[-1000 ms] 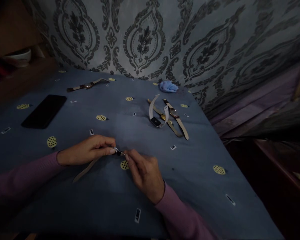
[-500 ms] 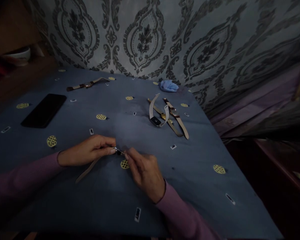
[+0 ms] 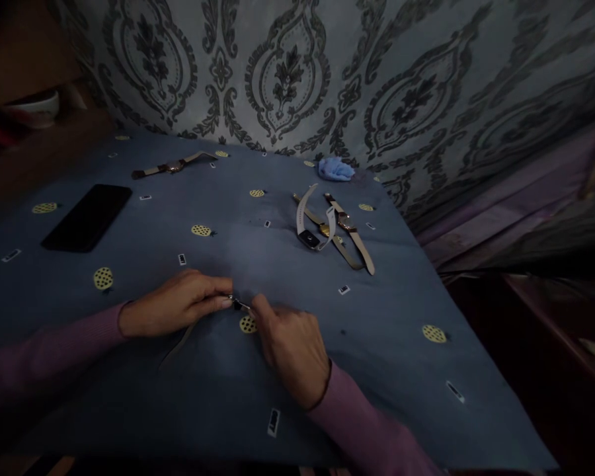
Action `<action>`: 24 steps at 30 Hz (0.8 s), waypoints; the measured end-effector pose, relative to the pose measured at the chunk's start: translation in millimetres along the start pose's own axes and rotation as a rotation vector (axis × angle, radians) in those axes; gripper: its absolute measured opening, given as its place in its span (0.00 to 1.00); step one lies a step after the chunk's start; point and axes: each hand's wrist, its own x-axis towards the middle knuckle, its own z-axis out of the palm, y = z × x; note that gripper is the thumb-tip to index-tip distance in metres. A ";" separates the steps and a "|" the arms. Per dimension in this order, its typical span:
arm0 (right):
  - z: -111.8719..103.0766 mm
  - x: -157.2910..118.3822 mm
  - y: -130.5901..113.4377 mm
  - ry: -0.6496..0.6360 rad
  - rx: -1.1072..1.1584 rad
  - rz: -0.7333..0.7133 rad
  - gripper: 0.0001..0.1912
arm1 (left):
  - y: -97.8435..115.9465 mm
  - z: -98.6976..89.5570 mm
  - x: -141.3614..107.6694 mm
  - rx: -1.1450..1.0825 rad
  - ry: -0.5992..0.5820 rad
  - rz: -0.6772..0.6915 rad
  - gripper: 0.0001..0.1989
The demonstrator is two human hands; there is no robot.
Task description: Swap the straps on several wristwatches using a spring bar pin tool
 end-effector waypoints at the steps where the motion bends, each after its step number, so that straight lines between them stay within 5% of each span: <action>1: 0.6 0.0 0.2 0.001 -0.013 -0.006 0.16 | 0.1 0.0 0.2 0.007 0.003 -0.004 0.10; 9: -0.1 6.3 9.2 -0.029 -0.054 -0.135 0.16 | -1.8 0.2 0.0 0.071 -0.008 0.023 0.11; 18: 1.5 6.8 14.5 -0.125 0.210 -0.079 0.19 | 0.1 0.4 1.4 0.121 -0.023 -0.001 0.11; 24: 1.2 11.6 19.4 -0.169 0.168 -0.110 0.18 | 1.4 -2.8 3.4 0.181 -0.075 -0.018 0.09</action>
